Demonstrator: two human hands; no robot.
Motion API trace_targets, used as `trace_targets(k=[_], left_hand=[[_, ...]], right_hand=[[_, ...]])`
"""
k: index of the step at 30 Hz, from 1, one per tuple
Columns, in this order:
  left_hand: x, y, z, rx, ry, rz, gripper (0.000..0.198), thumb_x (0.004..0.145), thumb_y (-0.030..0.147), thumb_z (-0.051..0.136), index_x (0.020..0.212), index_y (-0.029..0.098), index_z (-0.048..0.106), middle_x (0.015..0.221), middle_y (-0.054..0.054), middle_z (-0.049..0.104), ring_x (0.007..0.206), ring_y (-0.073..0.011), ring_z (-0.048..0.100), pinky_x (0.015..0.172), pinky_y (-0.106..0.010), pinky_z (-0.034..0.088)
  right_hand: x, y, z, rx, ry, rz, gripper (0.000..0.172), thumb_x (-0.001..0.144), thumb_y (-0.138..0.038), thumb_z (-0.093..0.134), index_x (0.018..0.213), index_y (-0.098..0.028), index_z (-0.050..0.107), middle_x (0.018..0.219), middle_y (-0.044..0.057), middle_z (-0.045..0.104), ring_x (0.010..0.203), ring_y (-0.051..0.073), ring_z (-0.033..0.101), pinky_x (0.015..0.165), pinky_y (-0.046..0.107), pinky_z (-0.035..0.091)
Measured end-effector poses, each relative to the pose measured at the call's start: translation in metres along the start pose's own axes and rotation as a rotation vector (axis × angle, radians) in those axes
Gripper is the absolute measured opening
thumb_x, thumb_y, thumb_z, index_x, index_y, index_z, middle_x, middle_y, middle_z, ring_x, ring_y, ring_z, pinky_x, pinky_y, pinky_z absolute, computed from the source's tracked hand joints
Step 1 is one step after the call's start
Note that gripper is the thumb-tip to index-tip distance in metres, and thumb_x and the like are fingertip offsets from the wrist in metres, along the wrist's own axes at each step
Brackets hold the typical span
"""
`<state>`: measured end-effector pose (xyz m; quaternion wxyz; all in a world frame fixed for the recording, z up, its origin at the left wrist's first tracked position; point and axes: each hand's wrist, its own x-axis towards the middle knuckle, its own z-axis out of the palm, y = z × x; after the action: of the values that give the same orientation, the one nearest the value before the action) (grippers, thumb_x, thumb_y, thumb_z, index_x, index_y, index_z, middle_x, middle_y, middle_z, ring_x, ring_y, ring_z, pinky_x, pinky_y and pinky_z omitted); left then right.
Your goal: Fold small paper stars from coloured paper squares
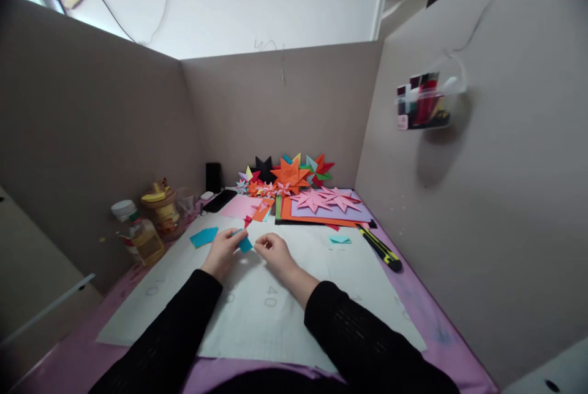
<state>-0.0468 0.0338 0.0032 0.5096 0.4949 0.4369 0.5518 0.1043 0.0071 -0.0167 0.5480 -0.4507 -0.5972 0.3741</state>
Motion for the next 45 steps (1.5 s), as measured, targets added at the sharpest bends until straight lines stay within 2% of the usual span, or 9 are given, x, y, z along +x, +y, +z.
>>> trace_targets(k=[4,8,10,15,20,25,30,37,45], left_hand=[[-0.007,-0.007,0.013,0.042,-0.081,0.004,0.029,0.056,0.037,0.072,0.058,0.011,0.061,0.053,0.001,0.056,0.051,-0.0088,0.047,0.052,-0.021,0.035],[0.004,0.005,-0.004,-0.078,0.157,-0.033,0.027,0.057,0.038,0.07,0.061,0.012,0.061,0.063,-0.002,0.06,0.061,-0.0109,0.053,0.06,-0.022,0.04],[0.008,0.012,-0.013,-0.077,0.172,-0.021,0.027,0.058,0.038,0.069,0.065,0.013,0.063,0.072,-0.004,0.063,0.07,-0.0127,0.056,0.065,-0.023,0.042],[-0.001,0.008,-0.003,0.196,-0.131,0.068,0.029,0.061,0.039,0.067,0.073,0.013,0.066,0.071,-0.004,0.064,0.066,-0.0143,0.056,0.062,-0.024,0.042],[-0.013,-0.003,0.015,0.383,-0.129,0.166,0.025,0.064,0.037,0.063,0.061,0.012,0.064,0.06,-0.003,0.061,0.059,-0.0139,0.053,0.057,-0.023,0.039],[-0.004,0.001,0.002,0.212,-0.085,0.086,0.026,0.061,0.037,0.066,0.059,0.012,0.062,0.056,-0.001,0.059,0.054,-0.012,0.052,0.055,-0.023,0.039],[0.015,0.013,-0.029,-0.026,0.22,0.054,0.031,0.055,0.039,0.072,0.067,0.012,0.064,0.063,-0.003,0.061,0.063,-0.0137,0.055,0.061,-0.024,0.043],[0.007,0.003,-0.01,-0.172,0.017,-0.179,0.036,0.059,0.043,0.071,0.073,0.011,0.065,0.063,-0.002,0.059,0.056,-0.0091,0.052,0.054,-0.02,0.041],[0.003,0.0,-0.001,-0.216,0.006,-0.239,0.035,0.058,0.041,0.074,0.067,0.009,0.063,0.056,0.0,0.054,0.049,-0.0064,0.047,0.049,-0.019,0.038]], right_hand=[[0.002,-0.005,0.007,-0.034,0.004,-0.009,0.012,0.066,-0.023,0.056,0.057,-0.016,0.055,0.057,-0.002,0.052,0.057,0.011,0.046,0.058,0.023,0.039],[-0.001,-0.002,0.007,0.005,-0.016,0.084,0.011,0.06,-0.019,0.057,0.052,-0.016,0.051,0.051,-0.004,0.048,0.052,0.01,0.043,0.052,0.022,0.036],[-0.001,0.001,0.004,0.056,-0.027,0.139,0.011,0.061,-0.021,0.057,0.052,-0.016,0.051,0.049,-0.004,0.047,0.049,0.01,0.041,0.05,0.022,0.034],[0.005,0.004,-0.001,-0.068,0.004,0.013,0.01,0.062,-0.02,0.056,0.053,-0.016,0.052,0.054,-0.003,0.049,0.054,0.011,0.045,0.054,0.023,0.036],[0.003,-0.001,0.0,-0.25,-0.018,-0.108,0.016,0.068,-0.023,0.053,0.053,-0.017,0.052,0.059,-0.002,0.049,0.058,0.011,0.046,0.057,0.023,0.036],[0.0,-0.006,-0.003,-0.231,-0.029,-0.153,0.015,0.068,-0.02,0.053,0.054,-0.017,0.052,0.059,-0.002,0.049,0.059,0.011,0.046,0.057,0.022,0.036],[0.0,-0.001,-0.013,-0.214,0.0,-0.094,0.012,0.068,-0.02,0.053,0.057,-0.017,0.056,0.063,0.0,0.054,0.062,0.013,0.05,0.06,0.025,0.039],[0.0,-0.007,-0.002,-0.04,0.011,-0.07,0.028,0.07,-0.022,0.055,0.097,-0.017,0.056,0.084,0.003,0.06,0.072,0.014,0.055,0.06,0.025,0.043],[-0.004,-0.009,-0.002,0.03,-0.032,-0.093,0.026,0.07,-0.021,0.053,0.096,-0.017,0.054,0.084,0.004,0.06,0.075,0.015,0.056,0.062,0.024,0.043]])
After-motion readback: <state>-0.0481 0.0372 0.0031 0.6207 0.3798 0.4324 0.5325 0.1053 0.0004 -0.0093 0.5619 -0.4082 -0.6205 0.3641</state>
